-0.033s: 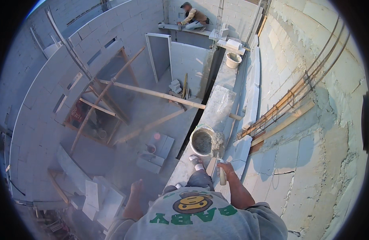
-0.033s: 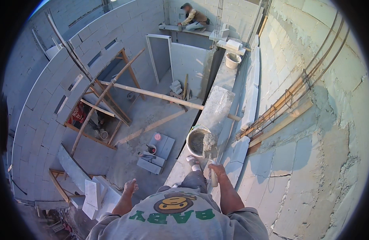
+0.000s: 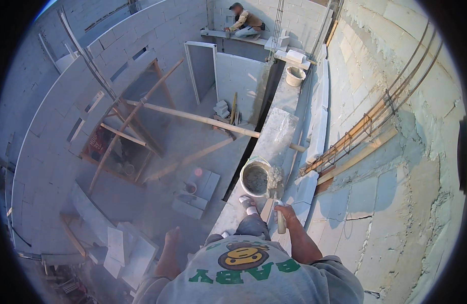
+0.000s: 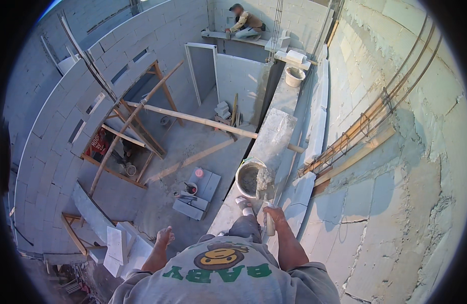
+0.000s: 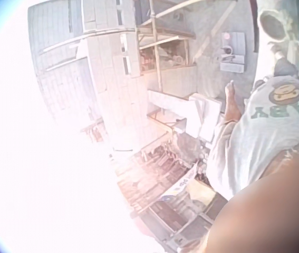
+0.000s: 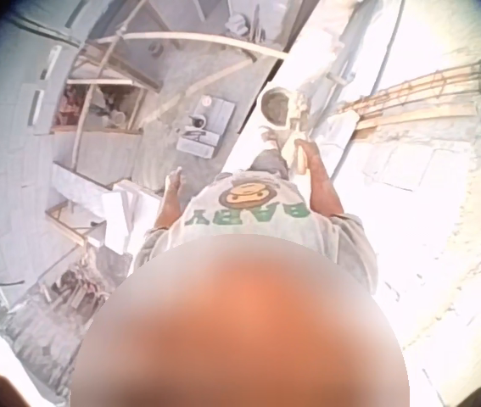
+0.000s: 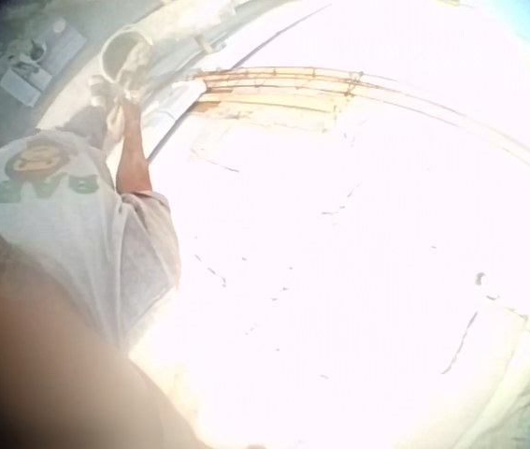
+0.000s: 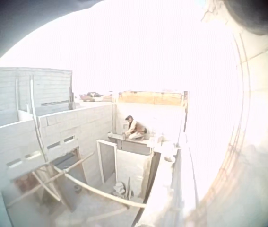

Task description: The person taps and aligns concrete blocks with a hammer, checks the wall alignment using a string line, and applies mortar from a bucket onto the blocks using a trowel.

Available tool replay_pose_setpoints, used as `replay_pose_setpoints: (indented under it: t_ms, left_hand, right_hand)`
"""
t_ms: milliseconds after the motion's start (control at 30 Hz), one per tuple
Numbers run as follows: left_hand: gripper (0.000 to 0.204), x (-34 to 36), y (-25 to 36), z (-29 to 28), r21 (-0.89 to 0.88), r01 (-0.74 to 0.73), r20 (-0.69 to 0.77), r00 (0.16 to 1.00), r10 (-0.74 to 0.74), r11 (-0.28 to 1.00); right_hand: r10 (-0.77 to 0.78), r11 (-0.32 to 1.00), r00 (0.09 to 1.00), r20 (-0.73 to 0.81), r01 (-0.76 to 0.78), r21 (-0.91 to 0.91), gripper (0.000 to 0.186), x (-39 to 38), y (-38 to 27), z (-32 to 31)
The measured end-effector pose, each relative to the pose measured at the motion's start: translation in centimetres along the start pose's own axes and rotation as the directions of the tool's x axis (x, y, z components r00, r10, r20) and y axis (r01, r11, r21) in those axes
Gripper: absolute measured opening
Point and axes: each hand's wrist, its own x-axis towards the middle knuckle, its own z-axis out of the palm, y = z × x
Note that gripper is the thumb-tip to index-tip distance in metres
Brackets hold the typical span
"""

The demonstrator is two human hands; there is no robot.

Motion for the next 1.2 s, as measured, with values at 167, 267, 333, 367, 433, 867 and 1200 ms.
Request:
replay_pose_setpoints:
  t_ms: [167, 267, 333, 367, 433, 867, 1200]
  left_hand:
    - [0.046, -2.8, -2.1, 0.9, -0.001, -0.083, -0.040, 0.996, 0.083, 0.997]
    - [0.035, -7.0, -0.9, 2.2, 0.022, 0.103, -0.036, 0.994, -0.102, 0.994]
    - [0.033, -8.8, 8.0, 0.9, -0.296, 0.442, 0.048, 0.892, -0.449, 0.847]
    - [0.033, -9.1, 7.0, 0.8, -0.310, 0.440, 0.035, 0.891, -0.452, 0.843]
    - [0.031, -9.2, 3.8, 1.0, -0.204, 0.387, -0.020, 0.917, -0.399, 0.899]
    - [0.034, -8.6, 1.6, 2.7, -0.118, 0.078, -0.078, 0.993, -0.088, 0.990]
    - [0.043, -8.7, -1.1, 3.1, -0.181, 0.153, -0.040, 0.986, -0.163, 0.972]
  right_hand:
    - [0.020, 1.000, 1.000, 0.019, -0.020, -0.019, 0.021, -1.1, -0.2, 1.1]
    - [0.013, 1.000, 1.000, 0.010, -0.014, 0.005, 0.022, -0.9, -0.2, 1.2]
    - [-0.018, 0.997, 0.999, -0.037, 0.020, 0.073, 0.022, -0.8, 0.6, -0.4]
    - [-0.017, 0.998, 0.999, -0.038, 0.019, 0.062, 0.022, -0.3, 0.4, -0.2]
    - [-0.030, 0.999, 0.999, -0.032, 0.031, 0.044, 0.023, 0.0, -0.2, 0.3]
    - [-0.035, 0.999, 0.999, 0.033, 0.034, 0.017, 0.022, 1.3, -2.8, 1.0]
    - [-0.046, 0.997, 0.999, 0.029, 0.044, 0.058, 0.024, 1.0, -3.2, 1.3]
